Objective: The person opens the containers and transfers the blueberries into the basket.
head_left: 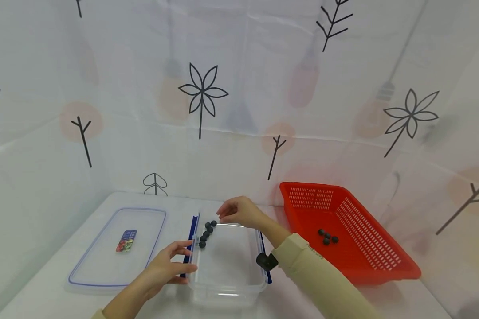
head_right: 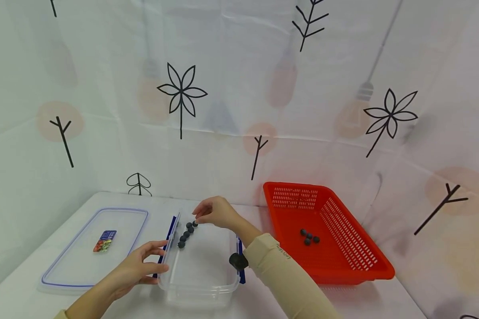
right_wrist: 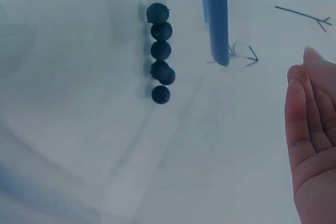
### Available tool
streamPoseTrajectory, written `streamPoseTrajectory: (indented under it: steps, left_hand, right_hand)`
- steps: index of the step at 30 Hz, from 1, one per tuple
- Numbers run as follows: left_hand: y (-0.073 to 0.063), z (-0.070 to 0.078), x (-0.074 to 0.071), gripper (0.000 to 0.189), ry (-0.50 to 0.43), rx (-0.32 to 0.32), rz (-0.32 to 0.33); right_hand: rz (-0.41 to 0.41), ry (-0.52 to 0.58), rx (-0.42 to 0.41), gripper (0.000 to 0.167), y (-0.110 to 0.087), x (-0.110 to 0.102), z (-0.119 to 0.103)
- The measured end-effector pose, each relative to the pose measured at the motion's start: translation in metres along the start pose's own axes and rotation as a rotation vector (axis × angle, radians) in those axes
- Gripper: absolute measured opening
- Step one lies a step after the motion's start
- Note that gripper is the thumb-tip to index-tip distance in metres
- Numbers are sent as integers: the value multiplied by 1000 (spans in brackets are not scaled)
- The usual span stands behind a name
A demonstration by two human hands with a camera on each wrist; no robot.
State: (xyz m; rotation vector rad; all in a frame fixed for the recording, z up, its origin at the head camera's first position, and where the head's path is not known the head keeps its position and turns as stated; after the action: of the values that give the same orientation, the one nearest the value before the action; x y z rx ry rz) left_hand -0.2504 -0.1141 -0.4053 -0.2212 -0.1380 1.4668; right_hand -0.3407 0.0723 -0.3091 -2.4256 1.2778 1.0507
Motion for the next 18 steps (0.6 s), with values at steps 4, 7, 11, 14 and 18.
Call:
streamPoseTrajectory:
  steps: [4, 7, 11, 14, 18]
  left_hand:
    - [1, -1, 0, 66, -2, 0, -2]
    - [1, -1, -1, 66, 1, -5, 4]
    - [1, -1, -1, 66, 5, -9, 3]
    - [1, -1, 0, 66, -2, -2, -10]
    - [2, -1, -1, 66, -11, 14, -25]
  right_hand:
    - [-15, 9, 18, 13, 11, 11, 10]
    - [-22, 20, 29, 13, 16, 16, 11]
    - [-23, 13, 29, 12, 23, 25, 15]
    - [-24, -8, 37, 12, 26, 31, 20]
    - [-30, -48, 45, 14, 32, 38, 27]
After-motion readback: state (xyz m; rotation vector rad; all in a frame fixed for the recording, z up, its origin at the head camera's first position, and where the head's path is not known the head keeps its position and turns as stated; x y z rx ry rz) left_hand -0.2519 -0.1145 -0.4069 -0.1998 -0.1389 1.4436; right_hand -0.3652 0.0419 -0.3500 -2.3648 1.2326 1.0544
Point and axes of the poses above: each hand's wrist, its own y-axis towards the middle knuckle, its own x-axis out of the palm, z = x × y, the point moved 5 cm from there along y, towards the middle knuckle, and after that the axes turned 4 degrees about -y, right-handed, at the moved point
